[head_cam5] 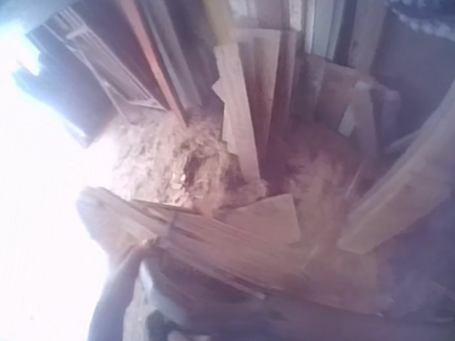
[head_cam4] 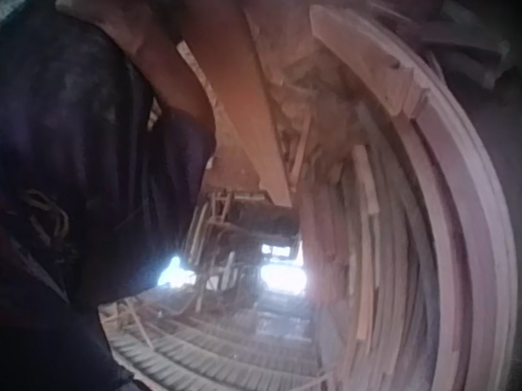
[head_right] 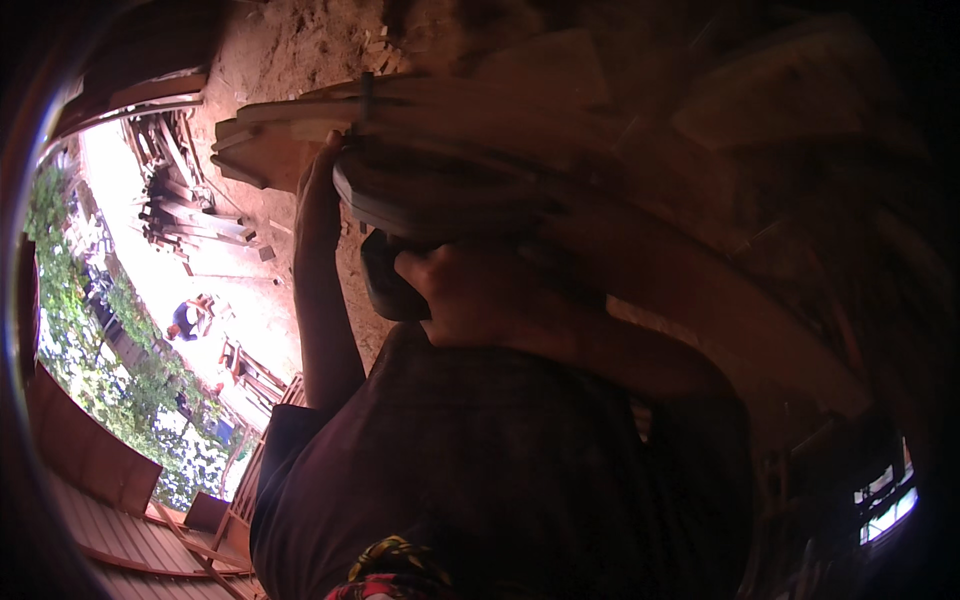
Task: The person arranges several wooden planks on a workbench, secures them with a hammer and nails, and then uses a circular saw to cut the stacked planks. The person handles the wood and tools directly, making multiple cuts along the length of the planks.
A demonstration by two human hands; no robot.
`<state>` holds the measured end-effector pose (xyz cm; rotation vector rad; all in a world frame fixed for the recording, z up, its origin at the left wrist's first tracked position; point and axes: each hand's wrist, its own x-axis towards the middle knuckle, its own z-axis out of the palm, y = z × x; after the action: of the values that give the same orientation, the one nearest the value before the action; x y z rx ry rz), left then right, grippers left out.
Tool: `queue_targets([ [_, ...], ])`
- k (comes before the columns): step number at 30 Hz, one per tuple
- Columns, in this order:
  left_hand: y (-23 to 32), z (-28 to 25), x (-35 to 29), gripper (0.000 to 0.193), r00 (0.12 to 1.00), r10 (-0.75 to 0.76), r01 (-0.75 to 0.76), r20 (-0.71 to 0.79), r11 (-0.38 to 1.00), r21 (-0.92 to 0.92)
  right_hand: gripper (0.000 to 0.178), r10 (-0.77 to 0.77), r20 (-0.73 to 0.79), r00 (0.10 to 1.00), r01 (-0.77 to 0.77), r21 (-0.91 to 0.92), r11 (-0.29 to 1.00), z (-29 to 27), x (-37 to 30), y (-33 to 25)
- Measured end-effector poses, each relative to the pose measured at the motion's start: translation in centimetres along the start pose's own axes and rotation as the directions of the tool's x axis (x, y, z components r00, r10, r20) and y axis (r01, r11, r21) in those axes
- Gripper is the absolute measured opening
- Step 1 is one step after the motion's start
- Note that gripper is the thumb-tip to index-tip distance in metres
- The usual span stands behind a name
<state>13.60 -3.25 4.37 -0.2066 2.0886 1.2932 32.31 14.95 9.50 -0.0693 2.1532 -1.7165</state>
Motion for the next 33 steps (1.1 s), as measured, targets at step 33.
queue_targets([
  [33, -6.0, -4.7, 2.9, 0.047, 0.988, 0.134, -0.121, 0.081, 0.981, -0.150, 0.044, -0.044, 0.003, 0.999, 0.044, 0.014, 0.999, 1.6, 1.8, 1.0],
])
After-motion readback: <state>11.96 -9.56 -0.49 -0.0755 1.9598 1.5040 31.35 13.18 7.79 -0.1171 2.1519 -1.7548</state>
